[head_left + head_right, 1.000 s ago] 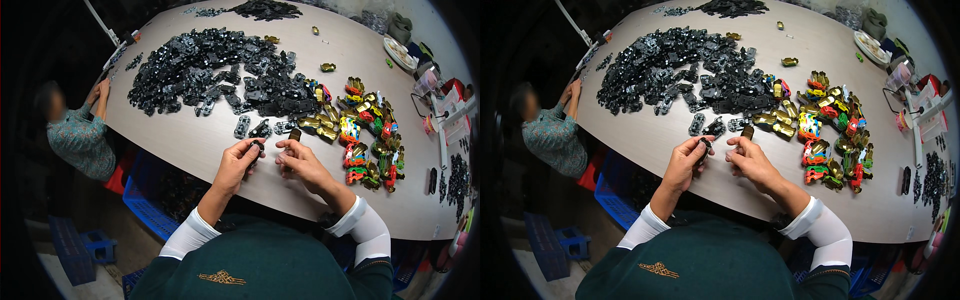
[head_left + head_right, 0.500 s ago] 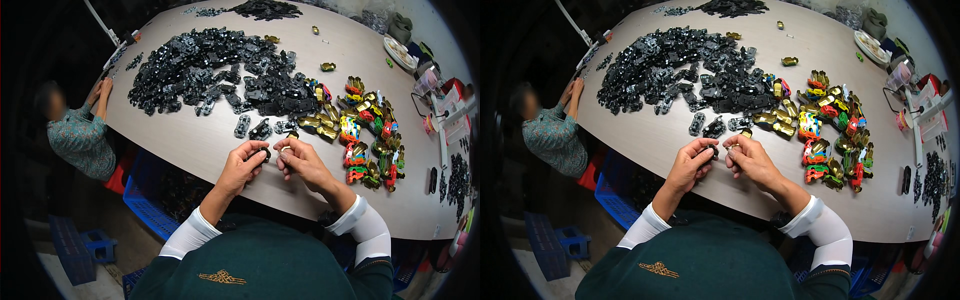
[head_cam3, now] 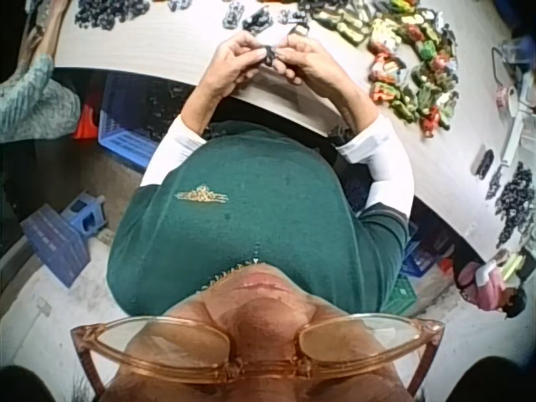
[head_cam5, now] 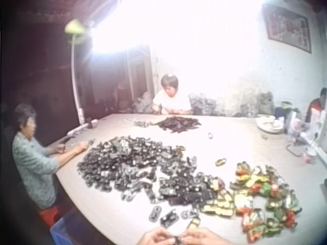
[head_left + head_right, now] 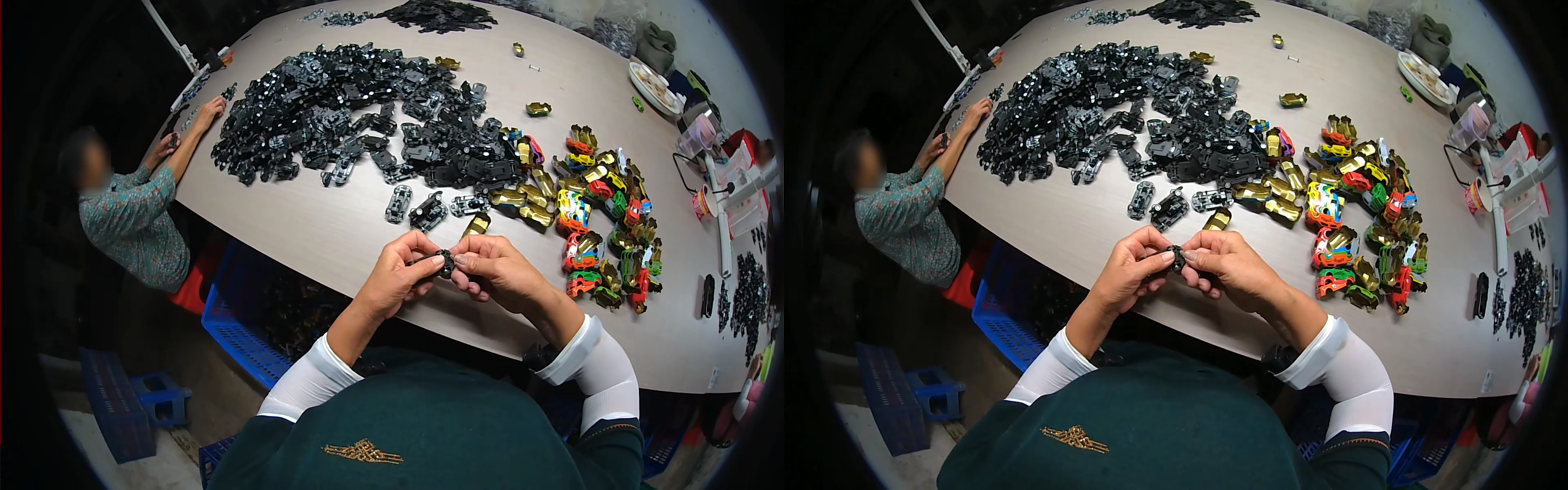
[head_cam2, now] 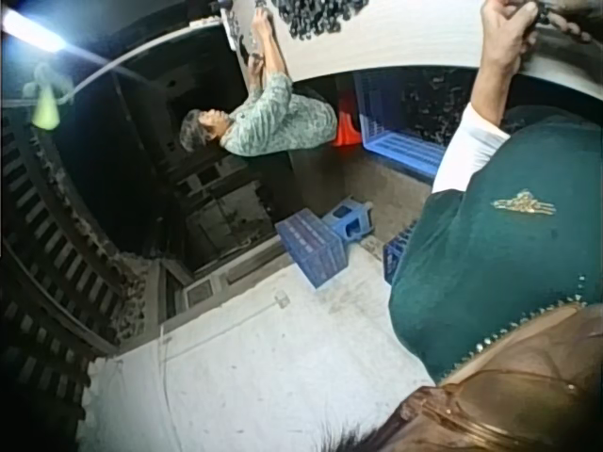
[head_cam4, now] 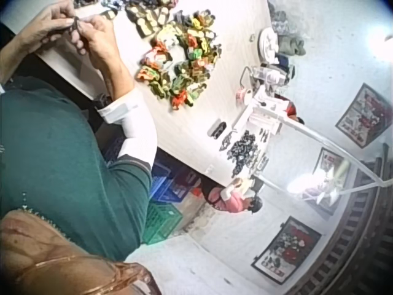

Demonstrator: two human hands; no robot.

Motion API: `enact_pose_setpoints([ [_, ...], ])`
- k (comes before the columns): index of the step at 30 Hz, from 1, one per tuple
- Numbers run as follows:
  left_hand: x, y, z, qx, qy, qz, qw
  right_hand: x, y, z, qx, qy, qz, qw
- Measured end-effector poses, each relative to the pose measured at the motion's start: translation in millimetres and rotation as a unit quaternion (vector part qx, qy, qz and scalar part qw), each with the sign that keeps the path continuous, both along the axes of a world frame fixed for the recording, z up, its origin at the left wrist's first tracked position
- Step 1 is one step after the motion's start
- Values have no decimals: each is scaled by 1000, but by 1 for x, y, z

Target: The person assembles small toy cars by hand at a large table. They pick up a black chassis and a colored body, fit them together, and place the completed unit on the table. The process is repeated with different colored bodies throughout the clip.

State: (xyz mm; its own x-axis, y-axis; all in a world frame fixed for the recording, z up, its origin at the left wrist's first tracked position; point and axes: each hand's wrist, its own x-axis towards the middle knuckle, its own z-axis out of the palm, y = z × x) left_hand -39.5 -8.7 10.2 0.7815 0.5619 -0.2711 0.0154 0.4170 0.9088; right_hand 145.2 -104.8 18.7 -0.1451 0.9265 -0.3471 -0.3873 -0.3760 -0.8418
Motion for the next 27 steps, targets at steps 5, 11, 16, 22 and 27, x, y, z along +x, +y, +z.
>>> enact_pose_setpoints([
  [5,1,1,-7,58,-17,6,998,-3,-1,0,35,-37,-13,999],
  [11,2,0,-12,256,23,15,966,-16,0,-23,162,-282,-39,945],
  [16,2,3,-1,167,29,14,985,0,1,-1,42,-64,-16,997],
  [22,3,0,-9,191,36,29,981,-4,1,-2,40,-106,-11,993],
  [27,4,-3,-13,221,44,34,974,-15,0,-13,90,-212,-56,972],
])
